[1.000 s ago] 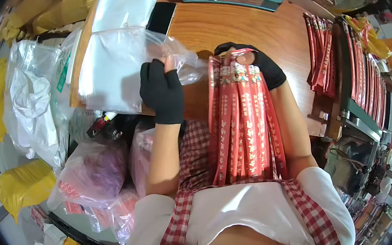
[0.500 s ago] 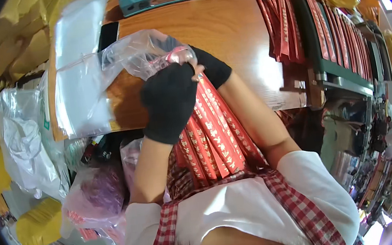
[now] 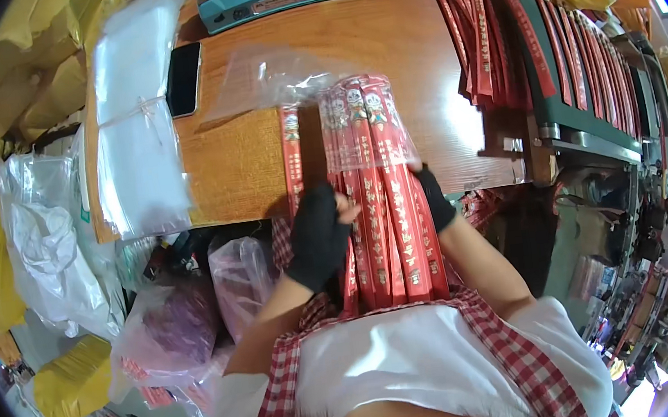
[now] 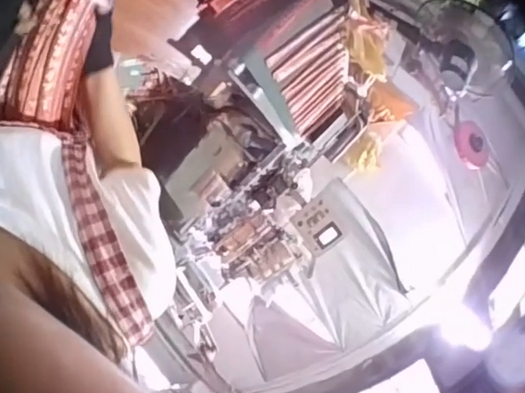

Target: Bundling red incense-like sticks and packaging them into plastic bags at a factory workstation.

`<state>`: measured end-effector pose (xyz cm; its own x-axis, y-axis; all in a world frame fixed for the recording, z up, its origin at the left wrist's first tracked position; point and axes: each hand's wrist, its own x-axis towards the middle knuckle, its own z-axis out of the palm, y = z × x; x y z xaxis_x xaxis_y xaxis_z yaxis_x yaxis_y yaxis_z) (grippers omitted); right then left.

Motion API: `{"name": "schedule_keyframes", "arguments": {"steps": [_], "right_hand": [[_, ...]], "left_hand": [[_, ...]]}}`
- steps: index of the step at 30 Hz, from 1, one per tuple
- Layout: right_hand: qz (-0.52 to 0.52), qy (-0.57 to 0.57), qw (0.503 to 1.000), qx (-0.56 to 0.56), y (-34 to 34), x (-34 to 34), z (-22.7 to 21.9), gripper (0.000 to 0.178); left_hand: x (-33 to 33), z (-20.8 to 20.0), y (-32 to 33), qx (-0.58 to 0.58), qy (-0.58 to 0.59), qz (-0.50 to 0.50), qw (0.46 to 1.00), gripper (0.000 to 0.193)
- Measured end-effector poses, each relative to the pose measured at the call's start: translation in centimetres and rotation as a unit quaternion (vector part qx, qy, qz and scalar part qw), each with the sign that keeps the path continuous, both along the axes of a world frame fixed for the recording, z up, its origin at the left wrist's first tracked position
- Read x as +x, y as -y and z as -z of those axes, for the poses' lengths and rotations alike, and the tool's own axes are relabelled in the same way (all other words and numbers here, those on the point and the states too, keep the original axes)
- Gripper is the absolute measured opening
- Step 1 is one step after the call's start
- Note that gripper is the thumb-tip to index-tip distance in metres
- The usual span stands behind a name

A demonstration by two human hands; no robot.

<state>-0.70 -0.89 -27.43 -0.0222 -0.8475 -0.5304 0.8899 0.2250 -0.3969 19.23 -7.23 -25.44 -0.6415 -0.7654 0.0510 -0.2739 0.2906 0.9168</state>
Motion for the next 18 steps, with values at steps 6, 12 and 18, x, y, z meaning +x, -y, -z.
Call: {"name": "schedule_keyframes", "arguments": {"steps": [6,12,18], "right_hand": [[-0.05,0.06,0.996,-0.045,-4.1,1.3,-0.4,0.07],[0.11,-0.172,0.979,-0.013,2.7,0.9,1.1,0.061],[-0.117,-0.806,0.57,0.107,-13.3,1.6,-1.3,0.04]], "left_hand": [[-1.9,-1.2,3.1,-0.177,0.045,-0.005,0.983,0.047],[-5.3,4.7,10.3,-0.168,0.062,-0.083,0.98,0.024],[-0.5,3.4,5.5,-0.313,0.16,-0.247,0.903,0.039]]}}
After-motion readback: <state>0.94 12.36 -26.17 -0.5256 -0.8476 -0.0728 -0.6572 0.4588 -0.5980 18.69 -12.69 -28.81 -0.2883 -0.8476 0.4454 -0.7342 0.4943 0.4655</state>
